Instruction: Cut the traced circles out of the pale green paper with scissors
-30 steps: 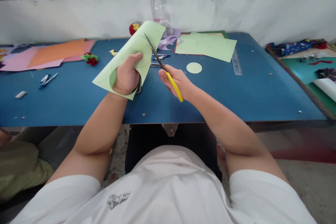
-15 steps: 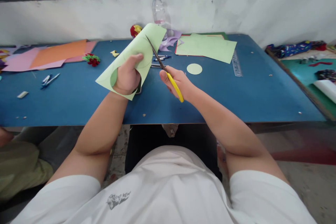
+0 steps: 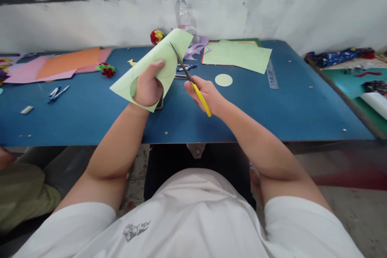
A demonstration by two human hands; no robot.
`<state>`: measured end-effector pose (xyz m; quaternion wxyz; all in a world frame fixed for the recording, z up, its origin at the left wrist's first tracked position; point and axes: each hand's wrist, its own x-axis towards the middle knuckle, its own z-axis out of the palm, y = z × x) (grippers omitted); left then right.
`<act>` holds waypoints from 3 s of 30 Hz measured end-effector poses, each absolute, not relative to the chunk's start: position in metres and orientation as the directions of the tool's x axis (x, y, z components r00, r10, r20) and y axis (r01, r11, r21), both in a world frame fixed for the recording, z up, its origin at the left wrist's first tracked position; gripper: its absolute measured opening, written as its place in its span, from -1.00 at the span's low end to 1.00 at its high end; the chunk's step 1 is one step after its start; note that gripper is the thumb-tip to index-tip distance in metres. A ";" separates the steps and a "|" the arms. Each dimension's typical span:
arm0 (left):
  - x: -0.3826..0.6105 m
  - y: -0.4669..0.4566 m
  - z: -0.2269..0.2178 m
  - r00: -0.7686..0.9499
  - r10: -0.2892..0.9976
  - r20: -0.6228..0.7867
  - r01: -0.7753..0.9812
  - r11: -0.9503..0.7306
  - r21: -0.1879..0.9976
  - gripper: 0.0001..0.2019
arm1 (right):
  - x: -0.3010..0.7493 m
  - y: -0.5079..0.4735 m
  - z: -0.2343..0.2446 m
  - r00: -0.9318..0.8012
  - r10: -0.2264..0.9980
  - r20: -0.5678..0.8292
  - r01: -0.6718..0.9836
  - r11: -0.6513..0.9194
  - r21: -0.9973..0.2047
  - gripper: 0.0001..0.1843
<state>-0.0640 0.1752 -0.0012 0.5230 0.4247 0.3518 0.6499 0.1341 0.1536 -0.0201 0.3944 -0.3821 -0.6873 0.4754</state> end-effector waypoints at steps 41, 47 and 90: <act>-0.069 0.181 -0.005 0.019 0.947 0.322 -0.483 -0.273 0.832 -0.84 | 0.141 0.159 -0.025 -0.425 0.899 0.104 0.174 0.194 -0.965 -0.03; -0.070 0.182 -0.003 0.025 0.942 0.333 -0.469 -0.283 0.837 -0.83 | 0.142 0.159 -0.023 -0.435 0.895 0.101 0.188 0.200 -0.962 -0.05; -0.081 0.195 0.000 0.029 0.958 0.285 -0.414 -0.248 0.876 -0.88 | 0.141 0.157 -0.017 -0.451 0.883 0.128 0.183 0.231 -0.956 -0.06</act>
